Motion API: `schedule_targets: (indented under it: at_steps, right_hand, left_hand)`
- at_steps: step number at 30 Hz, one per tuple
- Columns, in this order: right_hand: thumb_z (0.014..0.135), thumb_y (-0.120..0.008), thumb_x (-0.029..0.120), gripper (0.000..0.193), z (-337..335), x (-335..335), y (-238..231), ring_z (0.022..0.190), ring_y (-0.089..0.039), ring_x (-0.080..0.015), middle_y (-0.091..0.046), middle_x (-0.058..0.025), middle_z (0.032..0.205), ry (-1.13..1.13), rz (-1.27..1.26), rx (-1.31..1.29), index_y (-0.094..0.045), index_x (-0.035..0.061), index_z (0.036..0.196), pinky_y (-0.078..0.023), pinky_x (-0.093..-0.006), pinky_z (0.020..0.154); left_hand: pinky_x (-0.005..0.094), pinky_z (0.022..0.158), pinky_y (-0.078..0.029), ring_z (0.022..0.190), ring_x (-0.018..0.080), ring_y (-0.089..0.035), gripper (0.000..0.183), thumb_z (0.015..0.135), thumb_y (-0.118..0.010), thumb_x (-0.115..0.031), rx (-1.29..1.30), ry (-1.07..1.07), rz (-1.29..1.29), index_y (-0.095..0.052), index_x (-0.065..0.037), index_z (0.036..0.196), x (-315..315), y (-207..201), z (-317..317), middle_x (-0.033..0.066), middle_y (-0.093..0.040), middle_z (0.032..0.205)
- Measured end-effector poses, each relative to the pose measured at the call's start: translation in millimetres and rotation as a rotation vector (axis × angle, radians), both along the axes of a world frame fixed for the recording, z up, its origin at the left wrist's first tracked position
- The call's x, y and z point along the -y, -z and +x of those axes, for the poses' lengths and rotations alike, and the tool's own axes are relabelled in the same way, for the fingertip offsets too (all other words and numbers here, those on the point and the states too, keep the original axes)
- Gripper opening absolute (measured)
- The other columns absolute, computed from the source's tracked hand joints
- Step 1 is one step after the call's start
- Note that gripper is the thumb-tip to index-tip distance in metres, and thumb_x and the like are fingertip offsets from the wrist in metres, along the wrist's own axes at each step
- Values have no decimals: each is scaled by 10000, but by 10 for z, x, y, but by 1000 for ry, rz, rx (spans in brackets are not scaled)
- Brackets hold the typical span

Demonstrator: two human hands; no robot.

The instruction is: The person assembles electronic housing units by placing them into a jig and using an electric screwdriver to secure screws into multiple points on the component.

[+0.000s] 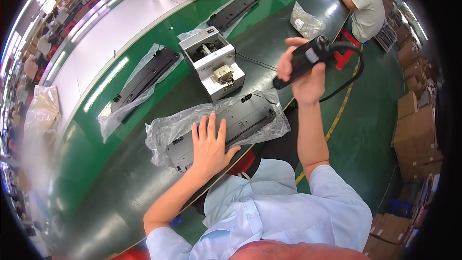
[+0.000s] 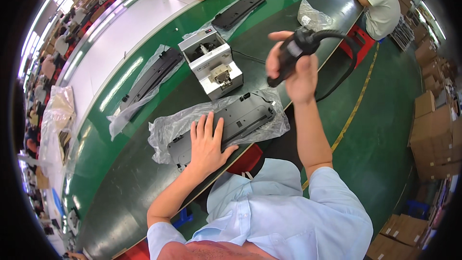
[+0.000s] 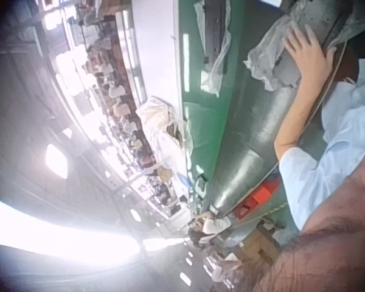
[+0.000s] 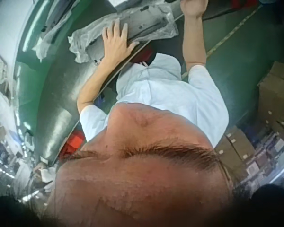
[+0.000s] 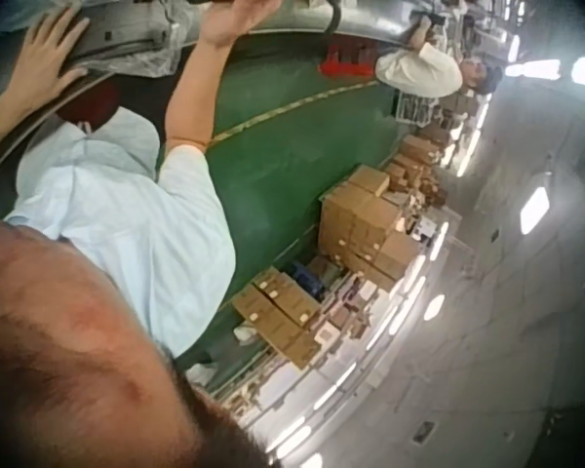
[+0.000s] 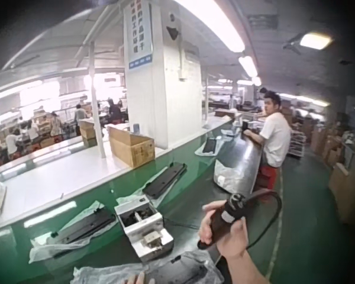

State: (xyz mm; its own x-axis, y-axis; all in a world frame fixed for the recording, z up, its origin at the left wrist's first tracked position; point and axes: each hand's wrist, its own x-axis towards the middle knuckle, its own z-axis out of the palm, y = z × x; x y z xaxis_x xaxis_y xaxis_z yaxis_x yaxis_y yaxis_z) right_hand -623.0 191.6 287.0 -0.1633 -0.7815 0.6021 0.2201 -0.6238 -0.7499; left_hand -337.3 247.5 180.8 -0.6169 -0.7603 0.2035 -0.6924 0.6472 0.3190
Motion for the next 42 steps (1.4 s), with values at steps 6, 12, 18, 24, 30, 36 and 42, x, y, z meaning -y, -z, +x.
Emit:
schedule_targets:
  at_steps: [6,12,18,24,30,36,42]
  right_hand:
    - [865,-583,803,808,741,405,175,594,-531,-160,-574,-79,714,-210,15,23,-530,18,1052,-451,-315,580]
    - [954,-591,672,743,887,636,372,572,-535,-118,-608,-97,721,-89,-35,56,-582,-57,1092,-432,-251,521]
    - [907,-574,755,823,1037,270,491,559,-537,-137,-585,-78,697,-165,159,49,-565,-40,1118,-453,-284,540]
    - [927,-602,707,745,1125,317,670,559,-537,-110,-590,-79,690,-198,239,45,-585,-29,1042,-433,-245,518]
    - [879,-610,772,811,1138,331,677,547,-524,-120,-574,-77,674,-237,279,25,-572,-27,1008,-428,-251,510]
    - [928,-588,718,780,1025,442,447,547,-536,-113,-589,-79,674,-48,-89,46,-590,-54,1036,-413,-239,505]
    - [917,-571,746,805,942,665,354,557,-534,-157,-570,-89,682,2,60,9,-579,-47,1062,-434,-300,533]
  left_hand:
    - [625,1157,-271,1400,479,-391,787,834,-776,-464,-13,-11,-47,-543,-18,1439,6,42,16,292,-404,1544]
    - [614,1159,-274,1385,465,-405,775,836,-762,-479,-41,-17,-53,-557,-21,1426,28,48,48,282,-418,1532]
    - [609,1163,-270,1382,453,-408,768,829,-763,-478,-40,-29,-62,-566,-24,1416,35,59,61,275,-429,1522]
    - [613,1159,-276,1381,453,-413,767,827,-763,-474,-44,-29,-66,-566,-28,1419,40,69,50,273,-433,1520]
    - [613,1155,-282,1373,456,-420,764,827,-759,-475,-50,-34,-70,-568,-28,1416,22,60,47,276,-442,1511]
    - [615,1147,-295,1361,459,-428,760,813,-782,-447,-50,-25,-75,-573,-20,1407,6,55,40,276,-443,1508]
    - [614,1152,-290,1365,458,-428,762,814,-784,-447,-58,-23,-72,-571,-24,1411,14,75,38,275,-439,1511]
